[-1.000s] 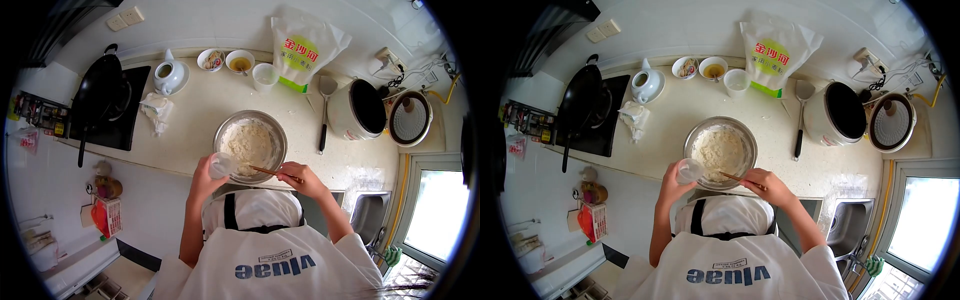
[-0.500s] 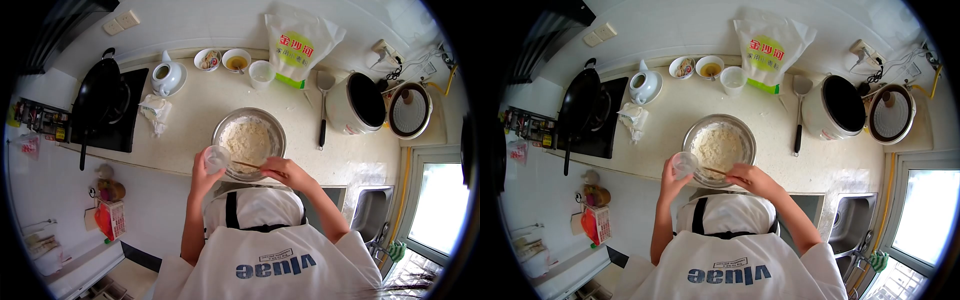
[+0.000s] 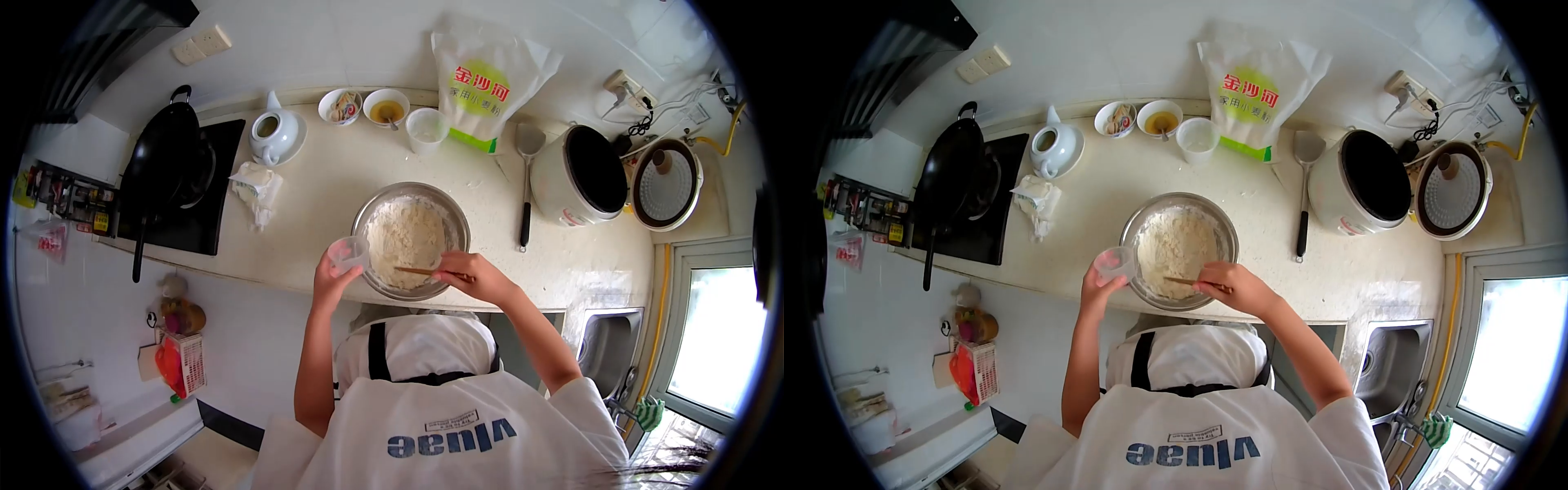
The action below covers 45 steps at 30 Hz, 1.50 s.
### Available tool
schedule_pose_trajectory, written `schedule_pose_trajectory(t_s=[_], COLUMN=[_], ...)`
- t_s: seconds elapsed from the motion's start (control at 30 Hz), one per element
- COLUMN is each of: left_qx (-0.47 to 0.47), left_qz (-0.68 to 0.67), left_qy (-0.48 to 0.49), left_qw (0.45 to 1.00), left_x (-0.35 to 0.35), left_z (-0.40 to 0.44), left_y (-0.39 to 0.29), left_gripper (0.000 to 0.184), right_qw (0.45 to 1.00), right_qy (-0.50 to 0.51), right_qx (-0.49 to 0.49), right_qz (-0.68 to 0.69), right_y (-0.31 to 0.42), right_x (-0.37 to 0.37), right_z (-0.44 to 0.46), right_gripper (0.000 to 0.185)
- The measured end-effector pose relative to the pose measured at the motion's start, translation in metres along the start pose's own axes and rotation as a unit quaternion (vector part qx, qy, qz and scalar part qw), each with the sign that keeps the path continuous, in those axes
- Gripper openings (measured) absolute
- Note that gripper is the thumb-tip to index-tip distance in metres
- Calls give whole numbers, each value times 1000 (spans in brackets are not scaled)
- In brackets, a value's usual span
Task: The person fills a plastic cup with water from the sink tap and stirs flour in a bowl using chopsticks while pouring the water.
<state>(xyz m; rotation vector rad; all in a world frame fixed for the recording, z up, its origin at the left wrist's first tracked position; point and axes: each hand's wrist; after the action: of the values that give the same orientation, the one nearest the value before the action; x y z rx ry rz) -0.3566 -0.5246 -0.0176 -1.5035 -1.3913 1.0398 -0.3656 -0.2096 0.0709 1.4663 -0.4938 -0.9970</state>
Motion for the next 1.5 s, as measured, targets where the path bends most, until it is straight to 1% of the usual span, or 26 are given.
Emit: schedule_pose_trajectory(t_s=[0.07, 0.1, 0.2, 0.27, 0.37, 0.47, 0.5, 0.6, 0.63, 0.7, 0.77, 0.83, 0.9, 0.97, 1.0, 1.03, 1.07, 1.13, 1.17, 1.27, 1.37, 1.47, 1.5], left_qx=[-2, -2, -22, 12, 70, 146, 173, 235, 265, 329, 327, 320, 290, 261, 263, 265, 271, 253, 240, 243, 256, 238, 242], left_qz=[-13, -19, -9, 15, 62, 134, 161, 189, 248, 361, 381, 399, 409, 420, 432, 443, 452, 451, 452, 489, 504, 484, 495], left_qy=[6, 11, 37, 63, 100, 106, 102, 34, 7, -57, -83, -99, -109, -119, -133, -143, -156, -156, -154, -146, -141, -136, -138], left_qw=[1000, 1000, 999, 998, 991, 974, 966, 953, 932, 871, 861, 854, 858, 861, 853, 844, 835, 841, 845, 825, 813, 831, 823], left_x=[1, 1, -4, -12, -14, -12, -9, 1, 3, 8, 16, 25, 30, 34, 36, 38, 40, 42, 42, 43, 42, 41, 41], left_z=[5, 8, 21, 46, 76, 97, 100, 87, 78, 61, 49, 37, 31, 30, 30, 30, 33, 38, 38, 45, 55, 58, 60], left_y=[-4, -7, -21, -18, -27, -43, -47, -51, -50, -48, -41, -40, -45, -48, -47, -45, -47, -52, -53, -53, -48, -48, -48], left_gripper=[67, 67, 69, 70, 72, 74, 74, 74, 74, 75, 77, 80, 79, 79, 79, 80, 80, 80, 80, 80, 81, 81, 80], right_qw=[1000, 1000, 998, 996, 989, 977, 974, 970, 973, 977, 982, 985, 986, 985, 983, 979, 976, 972, 968, 969, 967, 965, 966], right_qy=[15, 12, -12, -48, -137, -187, -210, -223, -207, -195, -173, -162, -157, -159, -164, -174, -191, -222, -236, -230, -246, -255, -254], right_qx=[26, 12, 21, 28, 50, 102, 88, 86, 84, 66, 43, 54, 61, 65, 74, 110, 102, 73, 81, 75, 45, 32, 30], right_qz=[-8, -20, -50, -75, -41, -27, -21, -48, -52, -59, -55, -26, -1, -14, -21, 0, -2, -15, 4, -53, -57, -51, -46], right_y=[17, 21, 33, 40, 38, 32, 23, 19, 19, 14, 13, 19, 24, 22, 24, 33, 30, 15, 9, -6, -23, -39, -42], right_x=[-6, -4, 17, 40, 79, 103, 108, 112, 111, 106, 98, 85, 74, 58, 53, 47, 46, 39, 37, 26, 22, 22, 23], right_z=[-5, -7, -10, -6, 3, 18, 20, 23, 22, 22, 16, 7, -2, -10, -15, -17, -22, -25, -24, -18, -4, 7, 10], right_gripper=[19, 22, 20, 17, 15, 16, 16, 17, 16, 15, 15, 16, 18, 17, 17, 15, 15, 14, 13, 13, 12, 11, 11])
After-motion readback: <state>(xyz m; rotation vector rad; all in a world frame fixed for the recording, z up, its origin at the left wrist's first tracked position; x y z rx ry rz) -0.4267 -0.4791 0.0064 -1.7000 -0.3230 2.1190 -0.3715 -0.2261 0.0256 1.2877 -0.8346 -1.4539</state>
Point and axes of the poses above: each hand's wrist, its own z-axis towards the middle knuckle, its own x-axis out of the palm, y = z × x, and after that the axes turned 12 degrees about z, right-handed
